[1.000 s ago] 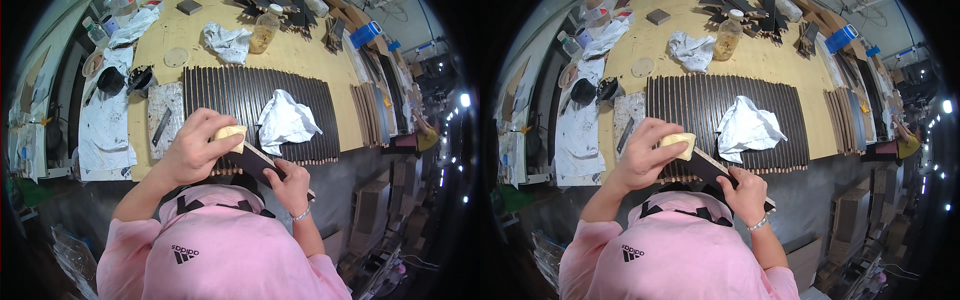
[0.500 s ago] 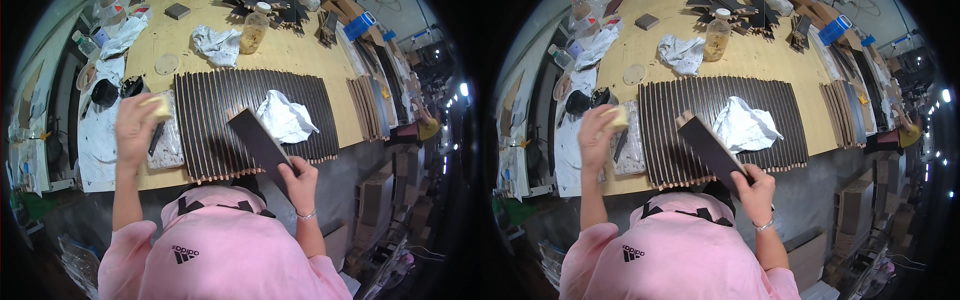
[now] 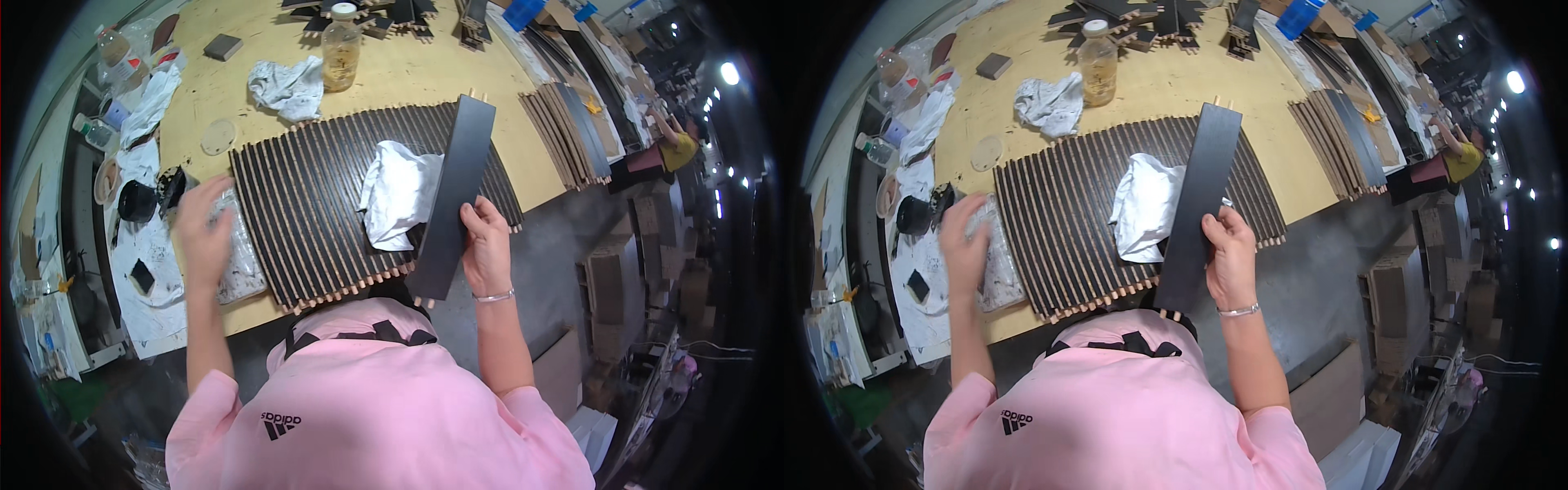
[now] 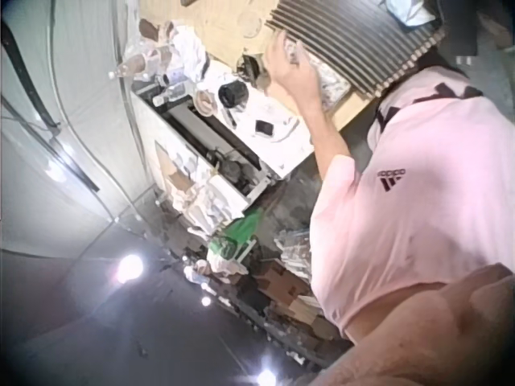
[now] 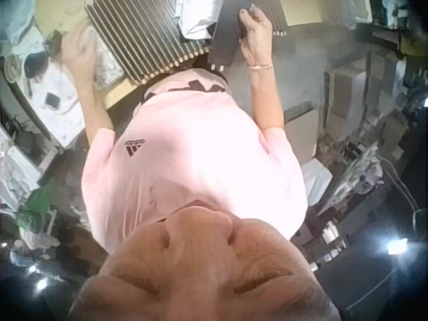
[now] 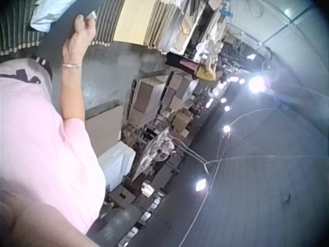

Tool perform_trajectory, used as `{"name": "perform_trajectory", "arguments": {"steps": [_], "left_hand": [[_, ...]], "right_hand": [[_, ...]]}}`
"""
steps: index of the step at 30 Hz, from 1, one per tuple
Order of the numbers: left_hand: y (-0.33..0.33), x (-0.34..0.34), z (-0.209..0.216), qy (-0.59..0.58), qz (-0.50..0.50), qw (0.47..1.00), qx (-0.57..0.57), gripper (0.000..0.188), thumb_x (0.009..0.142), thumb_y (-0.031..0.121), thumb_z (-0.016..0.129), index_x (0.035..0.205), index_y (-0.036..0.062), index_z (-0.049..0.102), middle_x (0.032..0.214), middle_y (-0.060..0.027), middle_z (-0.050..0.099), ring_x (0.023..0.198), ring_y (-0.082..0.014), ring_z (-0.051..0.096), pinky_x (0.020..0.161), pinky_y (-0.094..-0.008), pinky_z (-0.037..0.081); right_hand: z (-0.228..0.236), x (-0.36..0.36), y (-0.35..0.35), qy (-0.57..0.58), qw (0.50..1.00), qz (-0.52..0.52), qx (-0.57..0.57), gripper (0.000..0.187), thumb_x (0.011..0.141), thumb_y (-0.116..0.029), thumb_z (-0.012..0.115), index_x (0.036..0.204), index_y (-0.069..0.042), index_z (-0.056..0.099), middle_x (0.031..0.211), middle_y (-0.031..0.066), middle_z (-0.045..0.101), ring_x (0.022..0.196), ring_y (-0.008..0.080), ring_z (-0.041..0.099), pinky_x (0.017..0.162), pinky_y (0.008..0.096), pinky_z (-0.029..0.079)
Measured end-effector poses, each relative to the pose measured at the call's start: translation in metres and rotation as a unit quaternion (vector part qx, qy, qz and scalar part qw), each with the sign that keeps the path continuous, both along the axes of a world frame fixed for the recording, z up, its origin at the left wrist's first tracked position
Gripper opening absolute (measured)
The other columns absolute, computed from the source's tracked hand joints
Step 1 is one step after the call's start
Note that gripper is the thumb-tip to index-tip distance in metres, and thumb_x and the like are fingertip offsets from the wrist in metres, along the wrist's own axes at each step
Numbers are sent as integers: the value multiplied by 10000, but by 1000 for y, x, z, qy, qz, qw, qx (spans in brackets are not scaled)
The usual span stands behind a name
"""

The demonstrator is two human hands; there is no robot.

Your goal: The person wipes a rectangular black wooden component with a white cloth, applies a substance from a yellow sponge to the surface and edges, and brushes a black liquid onto the side of the piece.

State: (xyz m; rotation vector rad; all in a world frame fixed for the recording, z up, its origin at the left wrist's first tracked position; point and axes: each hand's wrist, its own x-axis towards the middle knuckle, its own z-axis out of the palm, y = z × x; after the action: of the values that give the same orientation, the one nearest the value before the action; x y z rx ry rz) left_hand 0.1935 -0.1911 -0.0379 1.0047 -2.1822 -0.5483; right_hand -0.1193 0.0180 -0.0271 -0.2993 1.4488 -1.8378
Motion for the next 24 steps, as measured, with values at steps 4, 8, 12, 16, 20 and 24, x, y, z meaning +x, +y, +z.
{"name": "perform_trajectory", "arguments": {"steps": [4, 8, 12, 16, 20, 24], "left_hand": [[29, -136, 8, -47, -229, 972, -6, 578, 732, 152, 734, 1283, 79, 575, 1403, -191, 469, 1290, -372, 435, 1085, -451, 339], [55, -202, -38, -135, -301, 943, -48, 693, 724, 228, 777, 1360, 145, 513, 1454, -211, 389, 1307, -413, 399, 1081, -479, 331], [39, -216, -60, -98, -343, 934, 12, 344, 765, 57, 675, 1105, 101, 695, 1297, -155, 572, 1204, -369, 510, 1016, -441, 411], [43, -240, -5, 156, -287, 943, 69, 368, 698, -74, 575, 1009, 70, 712, 1166, -141, 651, 1090, -329, 591, 947, -397, 471], [92, -251, 21, 145, -486, 861, -21, 325, 700, -55, 597, 994, 59, 677, 1237, -109, 621, 1131, -332, 568, 997, -472, 422], [96, -188, -18, -15, -583, 810, 57, 272, 719, -3, 602, 961, 65, 704, 1106, -115, 664, 1072, -289, 622, 964, -428, 465]], "right_hand": [[7, -18, -3, -53, 998, -13, -42, 115, 931, -1, 572, 1036, 41, 589, 937, 81, 661, 829, 133, 644, 754, 252, 521], [11, -32, -5, -42, 996, -40, -63, 107, 925, 3, 578, 1025, 38, 588, 914, 80, 662, 797, 125, 645, 719, 241, 527], [15, -49, 3, -30, 994, -80, -60, 92, 916, 10, 587, 1003, 41, 584, 877, 77, 662, 708, 122, 647, 650, 235, 538], [8, -58, 9, -15, 993, -109, -53, 95, 910, 31, 566, 1001, 54, 579, 887, 108, 674, 714, 139, 662, 658, 247, 548], [14, -62, -3, -102, 976, -160, -106, 135, 885, 83, 522, 1006, 72, 580, 881, 124, 668, 735, 158, 667, 680, 260, 554], [7, -91, 9, 30, 983, -171, -56, 132, 917, 44, 539, 1027, 89, 596, 961, 134, 664, 817, 173, 649, 755, 271, 535]]}}
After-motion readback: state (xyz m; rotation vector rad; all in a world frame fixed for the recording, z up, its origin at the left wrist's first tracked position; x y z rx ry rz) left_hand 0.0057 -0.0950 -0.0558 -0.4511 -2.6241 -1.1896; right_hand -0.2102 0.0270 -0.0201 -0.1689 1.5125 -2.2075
